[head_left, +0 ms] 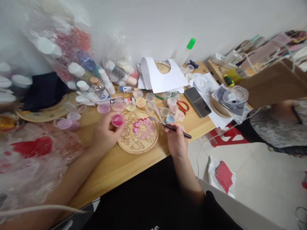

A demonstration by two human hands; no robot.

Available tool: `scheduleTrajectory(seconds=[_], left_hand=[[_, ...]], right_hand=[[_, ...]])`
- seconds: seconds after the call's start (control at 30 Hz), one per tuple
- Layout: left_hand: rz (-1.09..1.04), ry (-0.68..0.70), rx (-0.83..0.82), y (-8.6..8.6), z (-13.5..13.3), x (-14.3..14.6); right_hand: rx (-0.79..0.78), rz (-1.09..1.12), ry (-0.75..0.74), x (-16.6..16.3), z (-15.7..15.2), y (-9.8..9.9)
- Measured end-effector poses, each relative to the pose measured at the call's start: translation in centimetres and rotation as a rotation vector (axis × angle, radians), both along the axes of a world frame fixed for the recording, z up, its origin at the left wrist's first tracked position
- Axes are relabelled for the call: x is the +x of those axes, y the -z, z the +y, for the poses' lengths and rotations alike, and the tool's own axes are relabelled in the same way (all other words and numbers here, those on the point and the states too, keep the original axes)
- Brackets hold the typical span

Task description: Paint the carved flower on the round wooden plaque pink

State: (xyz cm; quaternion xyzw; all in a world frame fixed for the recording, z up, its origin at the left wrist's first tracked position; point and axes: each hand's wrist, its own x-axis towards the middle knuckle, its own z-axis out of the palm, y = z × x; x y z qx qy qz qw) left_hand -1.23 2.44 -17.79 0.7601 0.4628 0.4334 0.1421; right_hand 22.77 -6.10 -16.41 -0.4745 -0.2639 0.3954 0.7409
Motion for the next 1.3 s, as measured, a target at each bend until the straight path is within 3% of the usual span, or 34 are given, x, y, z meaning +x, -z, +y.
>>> scheduleTrajectory(seconds=[0.37,0.57,0.83,1.03,1.3], left_hand=[[0.009,-0.012,-0.055,0.3,0.3,-0.2],[0.042,-0.048,-0.023,0.3,0.4,-0.1],[0.033,0.014,-0.124,-0.6,0.1,0.4],[-0.087,0.068,-0.278,-0.9,0.3,0.5],[-0.121,0.044,-0.348,-0.7,0.4,0.8]], right_hand=[[-0.033,-0.191,-0.116,-0.9,-0.9,-0.3],[-0.039,-0.125,-0.171,-1.1,-0.8,-0.2],[-0.125,-0.098,-0.239,-1.4,-4.3,-0.3],[-0.143,-0.293,-0.182,-1.7,-6.1,-0.4],[-0.039,-0.535,-0.163,-3.7,-5.5,-0.1]])
